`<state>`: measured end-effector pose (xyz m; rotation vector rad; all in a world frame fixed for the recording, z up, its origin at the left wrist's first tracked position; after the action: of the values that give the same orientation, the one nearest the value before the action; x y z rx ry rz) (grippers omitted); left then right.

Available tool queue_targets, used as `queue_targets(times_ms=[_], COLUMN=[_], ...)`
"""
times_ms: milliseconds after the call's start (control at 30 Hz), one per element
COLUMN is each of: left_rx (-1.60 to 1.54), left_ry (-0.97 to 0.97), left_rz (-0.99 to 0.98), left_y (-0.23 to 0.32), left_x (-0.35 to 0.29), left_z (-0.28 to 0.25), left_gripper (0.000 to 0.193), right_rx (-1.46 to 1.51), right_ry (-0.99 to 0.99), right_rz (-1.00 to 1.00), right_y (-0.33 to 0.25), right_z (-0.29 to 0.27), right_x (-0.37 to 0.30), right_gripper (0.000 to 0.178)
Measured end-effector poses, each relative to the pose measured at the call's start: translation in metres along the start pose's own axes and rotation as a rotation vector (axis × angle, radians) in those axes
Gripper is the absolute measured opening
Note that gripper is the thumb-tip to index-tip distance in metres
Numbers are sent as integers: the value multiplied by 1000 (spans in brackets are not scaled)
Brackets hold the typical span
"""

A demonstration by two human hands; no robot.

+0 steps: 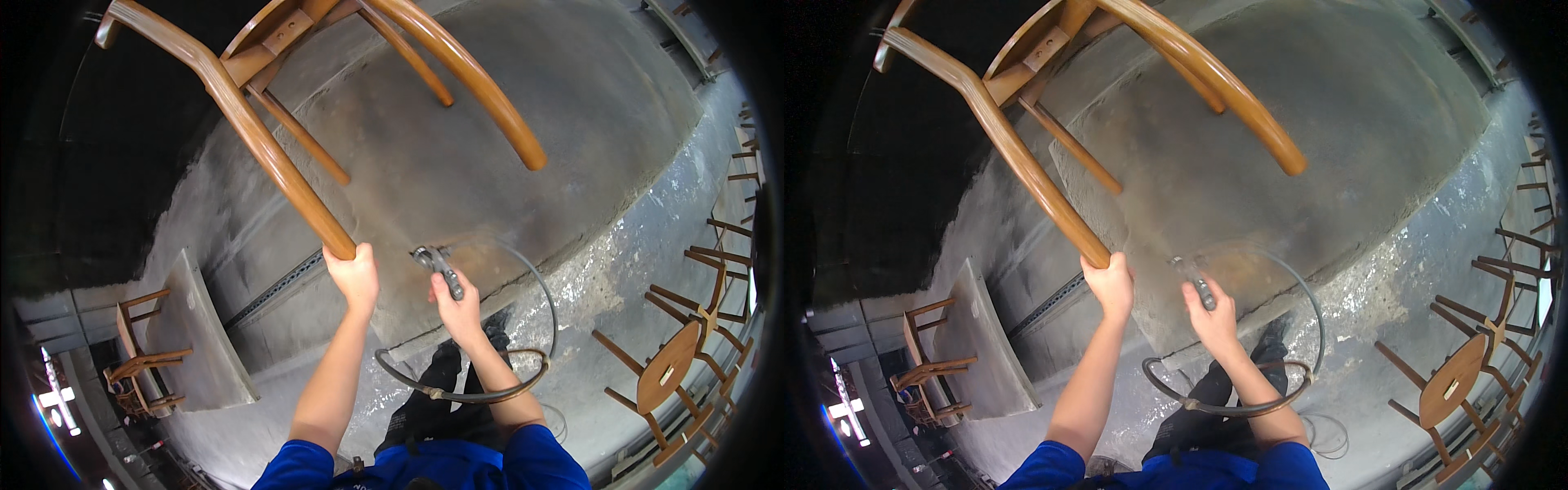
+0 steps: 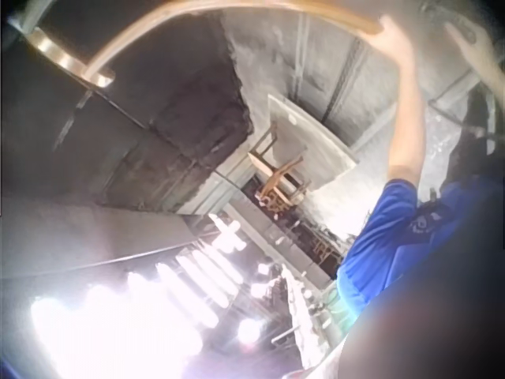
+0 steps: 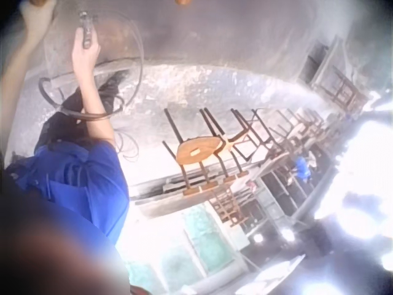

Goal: The person sprays a wooden chair with a handheld spray gun, rotating the chair to cover all sides. The person then moves to a second chair and repeats the spraying process.

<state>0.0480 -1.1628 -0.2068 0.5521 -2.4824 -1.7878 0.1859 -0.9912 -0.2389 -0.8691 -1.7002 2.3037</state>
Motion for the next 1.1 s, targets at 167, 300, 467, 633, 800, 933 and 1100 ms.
queue_targets(times_ms=[167, 300, 467, 633, 800, 933, 1100], left_rx=[5, 38, -14, -105, -37, -12, 209], left_ry=[13, 41, 34, -36, -83, -285, -443], left_rz=[7, 86, 119, 9, 49, 15, 202], left_y=[-7, -3, -8, -44, -85, -107, -100], left_x=[-8, -19, -28, -38, -52, -82, -94], left_z=[7, 13, 24, 33, 48, 56, 60], left_gripper=[39, 43, 46, 46, 47, 49, 60], right_rx=[198, 223, 30, -50, -73, -129, -289], right_ry=[-15, -103, 132, 397, 516, 524, 569], right_rz=[-20, -387, -709, -463, -278, -131, 23], right_y=[-26, -83, -119, -78, -28, -16, -18], right_z=[-6, 17, 0, -41, -94, -125, -160], right_x=[-5, 10, 7, 6, -59, -137, -226], right_gripper=[46, 50, 52, 46, 42, 40, 40])
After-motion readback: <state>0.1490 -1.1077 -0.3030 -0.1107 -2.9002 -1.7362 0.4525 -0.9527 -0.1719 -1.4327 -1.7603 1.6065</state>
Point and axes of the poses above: each hand's wrist, its own x-axis towards the middle knuckle, its own z-axis out of the palm, y = z × x, the point moved 7 cm from there along x, towards the middle knuckle, and after that the axes turned 5 degrees about x, right-handed, at the moved point
